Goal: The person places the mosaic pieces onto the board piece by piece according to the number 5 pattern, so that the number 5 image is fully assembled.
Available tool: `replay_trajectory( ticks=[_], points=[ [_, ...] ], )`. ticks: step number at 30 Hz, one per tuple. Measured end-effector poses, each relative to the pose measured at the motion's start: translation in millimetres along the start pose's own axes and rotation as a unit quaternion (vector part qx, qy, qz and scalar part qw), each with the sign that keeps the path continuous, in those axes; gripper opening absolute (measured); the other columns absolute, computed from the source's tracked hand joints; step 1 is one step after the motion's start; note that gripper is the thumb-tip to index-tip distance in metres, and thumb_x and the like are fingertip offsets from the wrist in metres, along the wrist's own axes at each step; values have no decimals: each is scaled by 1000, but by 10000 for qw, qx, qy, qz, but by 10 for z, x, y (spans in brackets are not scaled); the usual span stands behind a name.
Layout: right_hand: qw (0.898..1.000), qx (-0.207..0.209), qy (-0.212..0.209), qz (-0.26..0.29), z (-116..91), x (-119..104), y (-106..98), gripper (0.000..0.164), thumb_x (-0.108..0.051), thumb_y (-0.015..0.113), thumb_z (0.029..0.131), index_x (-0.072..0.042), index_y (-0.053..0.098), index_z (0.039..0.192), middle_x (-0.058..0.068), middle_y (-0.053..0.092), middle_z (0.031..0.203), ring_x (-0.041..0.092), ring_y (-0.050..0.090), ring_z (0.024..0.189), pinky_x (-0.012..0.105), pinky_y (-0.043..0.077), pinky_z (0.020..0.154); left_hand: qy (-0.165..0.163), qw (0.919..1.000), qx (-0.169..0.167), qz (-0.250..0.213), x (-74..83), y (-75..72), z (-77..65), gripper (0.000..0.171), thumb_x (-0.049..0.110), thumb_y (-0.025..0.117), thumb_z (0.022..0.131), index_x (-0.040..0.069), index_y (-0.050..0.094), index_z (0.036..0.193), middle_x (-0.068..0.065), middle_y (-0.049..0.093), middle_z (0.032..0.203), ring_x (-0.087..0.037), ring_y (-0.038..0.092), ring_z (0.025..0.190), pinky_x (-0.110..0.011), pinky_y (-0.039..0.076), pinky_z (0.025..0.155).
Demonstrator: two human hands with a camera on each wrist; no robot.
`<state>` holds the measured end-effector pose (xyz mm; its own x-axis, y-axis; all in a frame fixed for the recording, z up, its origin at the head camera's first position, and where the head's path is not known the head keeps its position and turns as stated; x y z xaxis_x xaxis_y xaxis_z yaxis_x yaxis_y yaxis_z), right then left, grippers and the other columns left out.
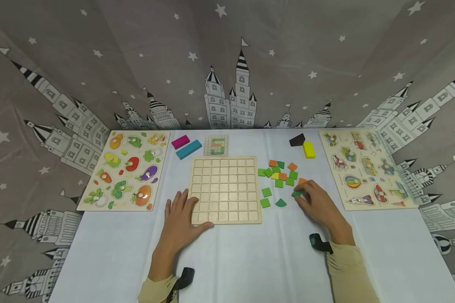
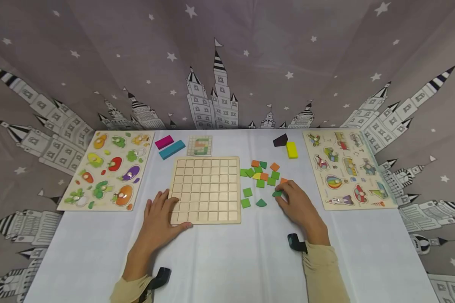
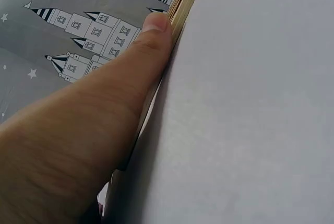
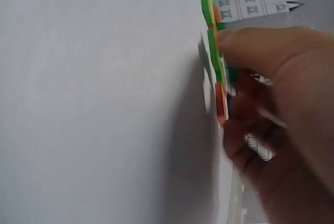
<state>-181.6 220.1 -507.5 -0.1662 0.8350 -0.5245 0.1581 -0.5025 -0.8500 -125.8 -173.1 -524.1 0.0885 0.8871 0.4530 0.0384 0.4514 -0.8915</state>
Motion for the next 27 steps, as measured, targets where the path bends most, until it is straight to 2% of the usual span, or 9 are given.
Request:
replay_trajectory(
  ticks=[5,9,18,22,27],
  points=[
    [9991,214,-295,236,203,-334,-28,26,-17,70,97,-10,67,121,8,61,120,23,58,100,42,53,90,-74,9999,57,-46,-10,-20,7,90,66,82,70,11,53,134,-22,31,163,-45,18,155,-70,7,123],
    [9970,24,-695,342,415,-724,54,25,-20,72,96,-12,69,120,7,62,122,26,62,107,46,54,95,-56,9999,82,-89,-2,-6,11,90,66,83,69,11,53,133,-23,32,162,-45,19,155,-71,6,123],
    [9823,-689,-1665,520,942,-1503,557,23,-26,67,99,-16,69,120,2,63,121,21,62,113,41,53,102,19,9998,119,-126,30,53,15,90,69,82,69,11,54,133,-23,33,162,-45,19,155,-72,7,122],
    [9772,-809,-1918,419,1146,-1725,761,25,-29,64,101,-16,69,123,2,62,123,20,62,115,39,52,104,24,9999,139,-76,25,31,21,91,68,82,70,11,53,134,-23,33,162,-44,19,155,-71,7,123],
    [9765,-911,-1947,161,1330,-1874,959,27,-30,63,102,-16,68,125,1,62,125,20,60,119,37,50,108,49,9998,169,-83,28,3,-1,90,67,82,70,9,54,132,-24,34,161,-45,21,154,-72,8,122]
  ],
)
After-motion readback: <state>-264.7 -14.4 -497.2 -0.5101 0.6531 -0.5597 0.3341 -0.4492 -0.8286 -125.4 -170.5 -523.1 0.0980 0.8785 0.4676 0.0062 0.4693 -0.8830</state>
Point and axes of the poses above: each hand's wrist, its own z-axis towards the middle knuckle, its own y-axis out of the palm, x = y × z, the point moved 9 cm from there along z, towards the middle knuckle
